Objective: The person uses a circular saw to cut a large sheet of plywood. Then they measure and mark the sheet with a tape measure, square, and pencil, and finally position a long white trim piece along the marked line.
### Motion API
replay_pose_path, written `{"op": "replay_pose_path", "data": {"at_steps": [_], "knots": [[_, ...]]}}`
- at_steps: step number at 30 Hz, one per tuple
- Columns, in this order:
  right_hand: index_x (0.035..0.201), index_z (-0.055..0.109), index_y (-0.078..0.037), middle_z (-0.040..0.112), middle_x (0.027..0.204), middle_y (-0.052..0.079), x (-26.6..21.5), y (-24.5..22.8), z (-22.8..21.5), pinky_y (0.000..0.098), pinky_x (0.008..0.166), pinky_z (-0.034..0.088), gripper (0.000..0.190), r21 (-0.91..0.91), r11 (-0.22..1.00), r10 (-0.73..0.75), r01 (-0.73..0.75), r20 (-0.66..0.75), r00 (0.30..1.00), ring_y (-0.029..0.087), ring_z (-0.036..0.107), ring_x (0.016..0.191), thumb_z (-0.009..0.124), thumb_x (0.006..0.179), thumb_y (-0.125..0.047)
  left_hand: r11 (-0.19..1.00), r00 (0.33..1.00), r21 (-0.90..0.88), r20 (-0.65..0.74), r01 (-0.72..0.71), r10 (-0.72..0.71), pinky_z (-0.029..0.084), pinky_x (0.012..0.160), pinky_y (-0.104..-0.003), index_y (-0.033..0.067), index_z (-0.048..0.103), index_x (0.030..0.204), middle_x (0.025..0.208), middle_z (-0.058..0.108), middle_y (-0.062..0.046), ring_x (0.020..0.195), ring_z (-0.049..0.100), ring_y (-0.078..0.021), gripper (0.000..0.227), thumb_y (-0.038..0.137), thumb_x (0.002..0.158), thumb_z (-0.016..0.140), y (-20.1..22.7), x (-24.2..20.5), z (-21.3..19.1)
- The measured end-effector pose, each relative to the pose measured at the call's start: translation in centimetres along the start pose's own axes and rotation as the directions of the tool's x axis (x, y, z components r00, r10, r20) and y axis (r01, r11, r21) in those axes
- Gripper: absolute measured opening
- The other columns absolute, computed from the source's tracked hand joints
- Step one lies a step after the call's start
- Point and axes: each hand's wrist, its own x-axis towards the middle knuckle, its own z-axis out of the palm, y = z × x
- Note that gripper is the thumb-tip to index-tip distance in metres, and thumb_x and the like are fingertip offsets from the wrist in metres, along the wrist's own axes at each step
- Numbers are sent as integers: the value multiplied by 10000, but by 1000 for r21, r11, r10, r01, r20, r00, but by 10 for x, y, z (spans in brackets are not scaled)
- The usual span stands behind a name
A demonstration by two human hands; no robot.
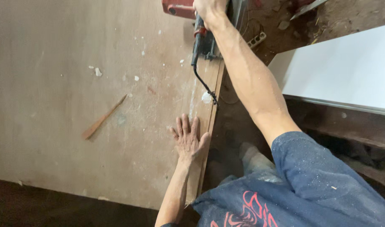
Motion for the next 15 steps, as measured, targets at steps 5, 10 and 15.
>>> {"op": "replay_pose_path", "data": {"at_steps": [5, 10, 15], "knots": [[615, 595, 80, 593, 536, 140, 9, 0, 6, 406, 378, 414, 216, 71, 997, 20, -19, -23, 1000, 240, 533, 438, 653, 712, -104, 997, 999, -59, 12, 46, -45, 21, 1201, -685, 190, 396, 1572, 1690, 148, -216, 1556, 66, -459, 793, 604, 928, 600, 5, 87, -5], [535, 660, 60, 649, 492, 154, 1, -24, 0, 377, 434, 498, 229, 27, 999, -34, 37, -120, 992, 225, 662, 440, 660, 656, -135, 996, 991, 43, 101, 80, -84, 13, 1173, -684, 197, 369, 1565, 1667, 116, -224, 1528, 45, -457, 864, 628, 852, 597, 21, 149, -17], [556, 649, 90, 644, 512, 187, 15, -47, -10, 393, 467, 509, 261, 55, 998, 47, -43, -70, 996, 246, 666, 459, 654, 676, -142, 997, 994, -7, 79, 78, -77, -1, 1194, -649, 195, 357, 1569, 1685, 103, -191, 1547, 33, -421, 855, 664, 885, 564, 26, 150, -26]]}}
